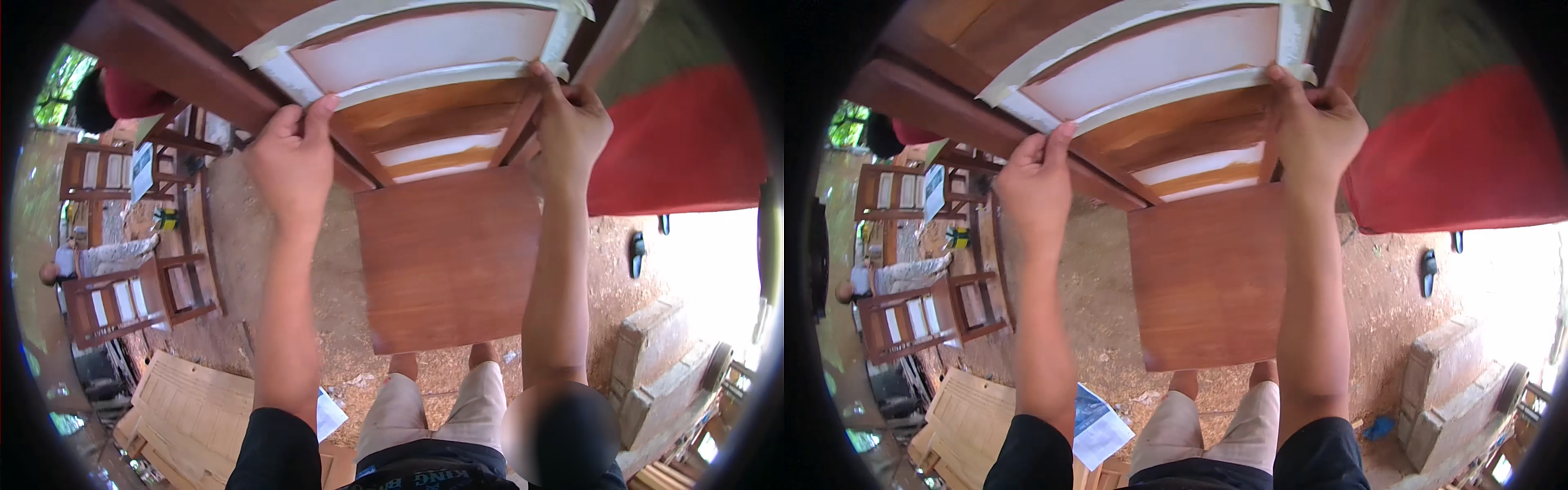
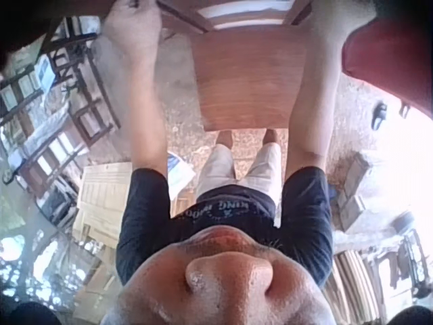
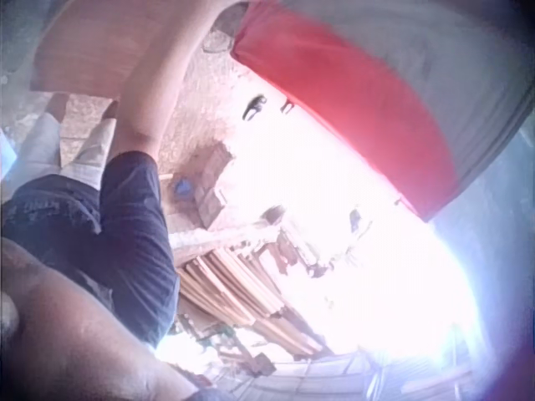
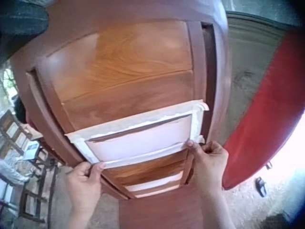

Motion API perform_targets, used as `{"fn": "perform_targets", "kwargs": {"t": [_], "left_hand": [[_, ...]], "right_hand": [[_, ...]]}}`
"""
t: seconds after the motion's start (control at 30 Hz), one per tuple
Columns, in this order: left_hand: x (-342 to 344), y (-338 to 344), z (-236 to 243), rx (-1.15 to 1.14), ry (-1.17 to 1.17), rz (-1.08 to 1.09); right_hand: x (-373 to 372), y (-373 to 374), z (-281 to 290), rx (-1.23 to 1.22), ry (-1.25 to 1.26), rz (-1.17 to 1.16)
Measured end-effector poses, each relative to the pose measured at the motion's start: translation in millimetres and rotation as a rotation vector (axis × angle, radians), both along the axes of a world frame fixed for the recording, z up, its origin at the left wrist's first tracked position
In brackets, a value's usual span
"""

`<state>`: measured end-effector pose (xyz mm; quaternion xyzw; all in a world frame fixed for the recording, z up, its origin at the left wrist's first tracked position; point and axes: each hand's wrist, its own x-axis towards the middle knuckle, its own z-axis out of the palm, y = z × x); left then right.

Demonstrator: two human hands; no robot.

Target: Applying strips of white masking tape to the back of a wooden chair.

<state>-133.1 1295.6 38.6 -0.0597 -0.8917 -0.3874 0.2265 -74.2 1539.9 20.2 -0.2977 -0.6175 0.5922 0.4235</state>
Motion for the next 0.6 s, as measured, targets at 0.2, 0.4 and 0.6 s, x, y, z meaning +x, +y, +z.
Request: {"fn": "perform_targets", "kwargs": {"t": [0.2,0.4,0.6], "left_hand": [[-3,-4,-1,-0.131,0.094,-0.063],[-8,-11,7,-0.089,0.018,-0.079],[-5,-13,20,-0.108,0.016,-0.090]], "right_hand": [[2,-3,-7,-0.142,0.050,0.058],[38,-37,-21,-0.046,-0.140,0.184],[132,-105,-100,-0.301,-0.410,0.428]]}}
